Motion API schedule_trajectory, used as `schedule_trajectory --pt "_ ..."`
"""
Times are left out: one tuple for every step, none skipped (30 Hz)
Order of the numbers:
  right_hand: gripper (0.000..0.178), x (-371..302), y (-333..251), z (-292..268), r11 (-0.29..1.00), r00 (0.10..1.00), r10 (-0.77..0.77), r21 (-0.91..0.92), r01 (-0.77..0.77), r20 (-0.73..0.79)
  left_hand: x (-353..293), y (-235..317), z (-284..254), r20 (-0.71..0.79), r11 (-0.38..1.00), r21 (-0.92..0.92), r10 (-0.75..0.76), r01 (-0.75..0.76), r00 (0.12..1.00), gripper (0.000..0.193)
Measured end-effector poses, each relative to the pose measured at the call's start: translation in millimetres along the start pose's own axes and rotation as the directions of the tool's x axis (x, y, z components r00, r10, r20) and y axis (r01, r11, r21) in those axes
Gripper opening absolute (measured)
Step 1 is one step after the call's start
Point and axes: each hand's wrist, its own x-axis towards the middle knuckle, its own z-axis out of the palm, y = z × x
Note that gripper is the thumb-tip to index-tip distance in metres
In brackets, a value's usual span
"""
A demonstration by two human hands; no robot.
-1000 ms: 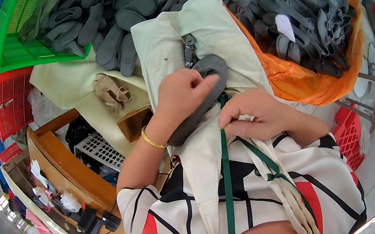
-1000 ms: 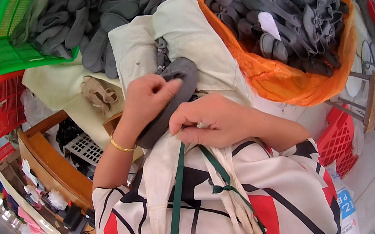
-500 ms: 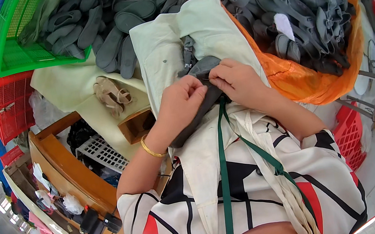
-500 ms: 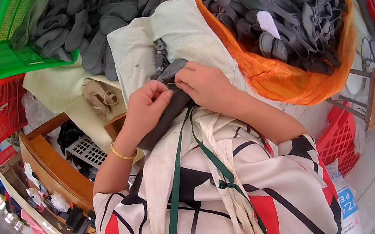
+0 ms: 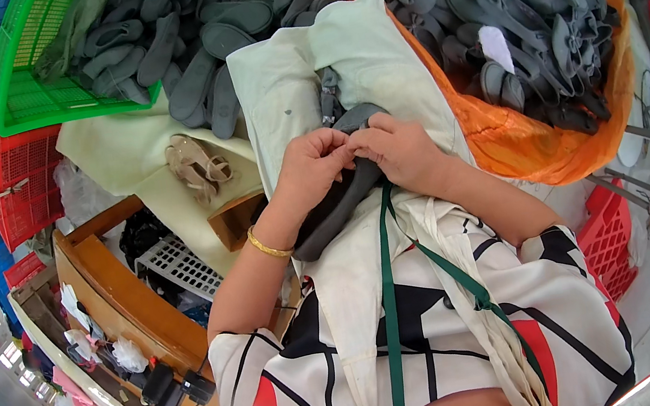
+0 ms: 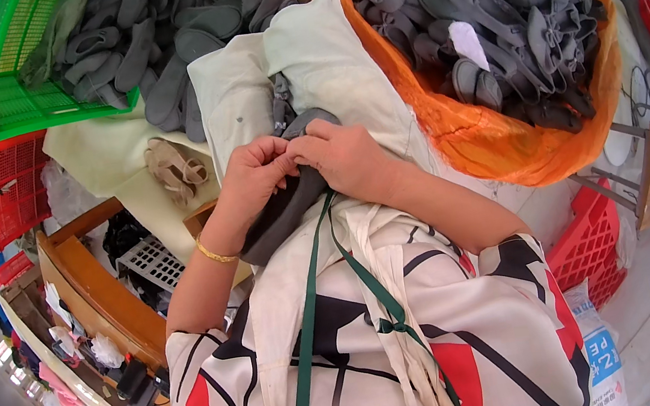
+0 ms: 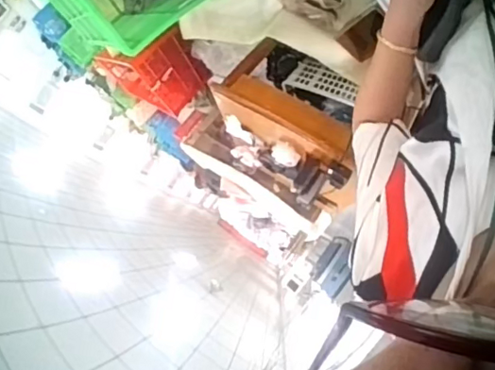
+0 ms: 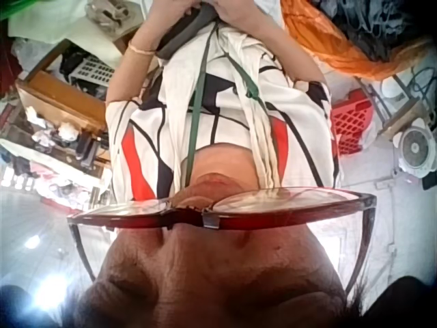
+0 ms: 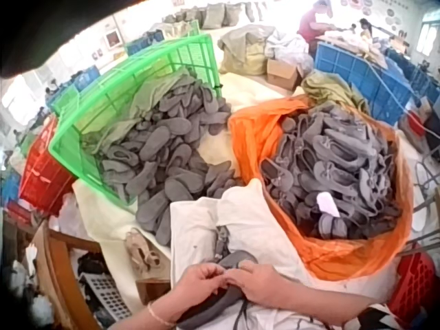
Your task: The person is sewing a grey slip-on shoe by hand using a needle and thread. They repeatedly insert the needle into the shoe's upper fabric and pull the thread through to secure the material.
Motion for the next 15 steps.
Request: schedule_trajectory --pt "0.008 0.0 0.3 0.7 1.000 1.000 -0.006 0.030 0.005 0.027 0.0 -0.7 -0.2 -0.003 1.000 -0.002 -0.006 0.006 1.000 0.011" --pt "0.008 0.4 0.2 0.1 0.977 0.997 0.072 0.198 -0.076 0.030 0.0 -1.4 -0.6 -0.001 1.000 -0.018 0.009 -0.009 1.000 0.010" --pt "0.008 0.6 0.1 -1.5 0.921 0.988 0.147 0.359 -0.154 0.045 -0.1 -2.1 -1.2 0.001 0.999 -0.035 0.024 -0.024 1.000 0.009" --pt "0.007 0.4 -0.3 -2.6 0.830 0.973 0.220 0.509 -0.227 0.076 -1.3 -3.6 -1.7 0.003 0.998 -0.053 0.036 -0.035 0.999 0.008" --pt "0.006 0.9 0.5 -7.5 0.805 0.952 0.281 0.509 -0.304 0.125 -3.0 -3.7 -2.1 0.004 0.998 -0.055 0.036 -0.036 0.999 0.008" --pt "0.004 2.7 2.0 -15.3 0.776 0.925 0.339 0.504 -0.379 0.173 -5.2 -3.1 -2.4 0.005 0.998 -0.057 0.036 -0.036 0.999 0.008" --pt "0.003 4.0 3.4 -20.3 0.743 0.891 0.398 0.494 -0.452 0.218 -6.6 -3.0 -2.0 0.011 0.998 -0.059 0.038 -0.037 0.999 0.008" --pt "0.002 4.7 6.2 -20.6 0.790 0.902 0.387 0.436 -0.431 0.190 -6.6 -7.0 -1.5 -0.011 0.989 0.049 0.142 -0.141 0.990 0.008" --pt "0.002 5.1 9.3 -20.4 0.833 0.913 0.374 0.374 -0.408 0.162 -6.0 -14.3 -0.9 -0.021 0.958 0.158 0.247 -0.241 0.969 0.008" --pt "0.003 4.7 10.9 -20.4 0.870 0.923 0.359 0.310 -0.384 0.137 -7.0 -12.1 1.4 -0.019 0.906 0.264 0.348 -0.331 0.937 0.008" --pt "0.003 3.4 10.6 -20.8 0.886 0.933 0.337 0.292 -0.360 0.129 -10.3 -9.8 4.7 -0.042 0.877 0.347 0.368 -0.332 0.929 0.007" --pt "0.004 2.2 9.7 -21.4 0.901 0.942 0.314 0.274 -0.336 0.123 -14.7 -6.9 9.6 -0.062 0.843 0.427 0.389 -0.327 0.919 0.007" --pt "0.004 2.7 8.9 -21.4 0.916 0.951 0.285 0.257 -0.306 0.116 -17.4 -0.8 13.3 -0.083 0.801 0.506 0.413 -0.319 0.907 0.006" --pt "0.004 2.5 8.1 -21.8 0.915 0.951 0.288 0.261 -0.308 0.113 -17.0 1.7 16.1 -0.093 0.746 0.570 0.474 -0.344 0.875 0.005" --pt "0.004 1.8 7.0 -22.4 0.914 0.951 0.291 0.264 -0.310 0.108 -16.4 3.9 18.8 -0.095 0.686 0.630 0.534 -0.365 0.840 0.005"
